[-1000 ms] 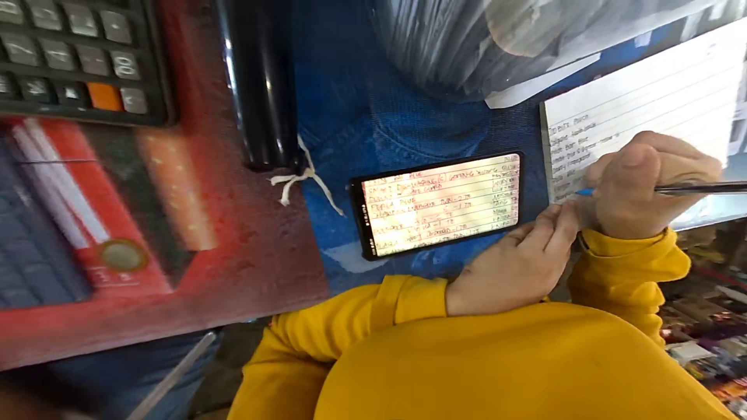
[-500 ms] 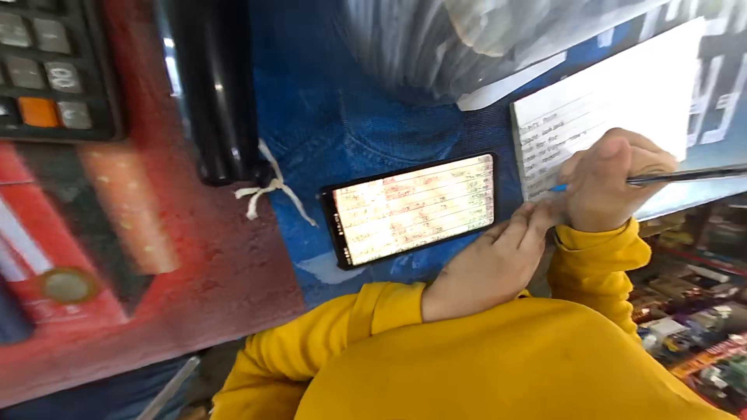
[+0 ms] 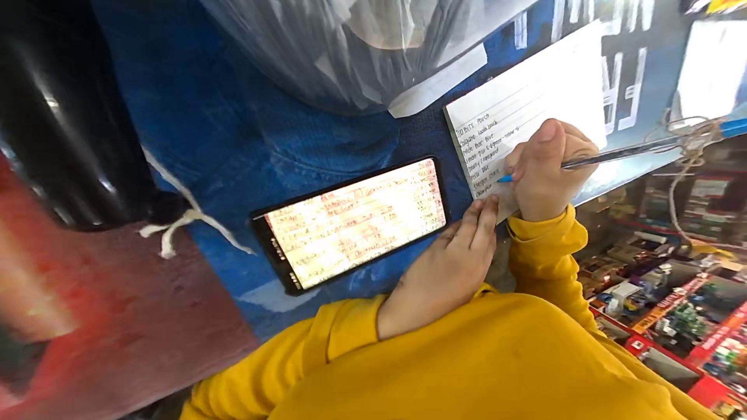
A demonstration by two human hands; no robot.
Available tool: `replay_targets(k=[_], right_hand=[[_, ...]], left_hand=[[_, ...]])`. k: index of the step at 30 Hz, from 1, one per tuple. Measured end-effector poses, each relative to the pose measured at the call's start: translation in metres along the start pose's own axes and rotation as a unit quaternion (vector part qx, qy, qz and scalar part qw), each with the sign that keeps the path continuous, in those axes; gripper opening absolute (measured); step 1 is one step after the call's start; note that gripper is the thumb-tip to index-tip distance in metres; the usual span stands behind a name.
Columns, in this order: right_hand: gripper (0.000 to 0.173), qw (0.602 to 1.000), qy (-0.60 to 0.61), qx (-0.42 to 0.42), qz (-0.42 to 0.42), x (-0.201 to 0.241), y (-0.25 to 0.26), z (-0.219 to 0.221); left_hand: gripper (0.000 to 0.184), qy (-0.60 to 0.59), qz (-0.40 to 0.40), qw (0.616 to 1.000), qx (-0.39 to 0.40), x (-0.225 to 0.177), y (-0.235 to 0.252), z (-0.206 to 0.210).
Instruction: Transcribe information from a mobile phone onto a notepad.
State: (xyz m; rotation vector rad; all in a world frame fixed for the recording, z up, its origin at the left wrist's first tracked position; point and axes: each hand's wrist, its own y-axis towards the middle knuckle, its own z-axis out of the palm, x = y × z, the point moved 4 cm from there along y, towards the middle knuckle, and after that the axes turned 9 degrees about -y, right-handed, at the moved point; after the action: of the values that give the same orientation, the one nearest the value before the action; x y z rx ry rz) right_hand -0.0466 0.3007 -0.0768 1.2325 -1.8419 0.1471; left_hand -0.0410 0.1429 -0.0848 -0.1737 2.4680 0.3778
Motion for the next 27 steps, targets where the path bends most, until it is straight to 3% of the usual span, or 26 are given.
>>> replay_targets(k=[27], right_hand=[[0.046, 1.000, 0.016, 0.001, 0.016, -0.006, 0.007, -0.001]], left_hand=[[0.029, 0.024, 0.008, 1.000, -0.011, 0.000, 0.000, 0.001]])
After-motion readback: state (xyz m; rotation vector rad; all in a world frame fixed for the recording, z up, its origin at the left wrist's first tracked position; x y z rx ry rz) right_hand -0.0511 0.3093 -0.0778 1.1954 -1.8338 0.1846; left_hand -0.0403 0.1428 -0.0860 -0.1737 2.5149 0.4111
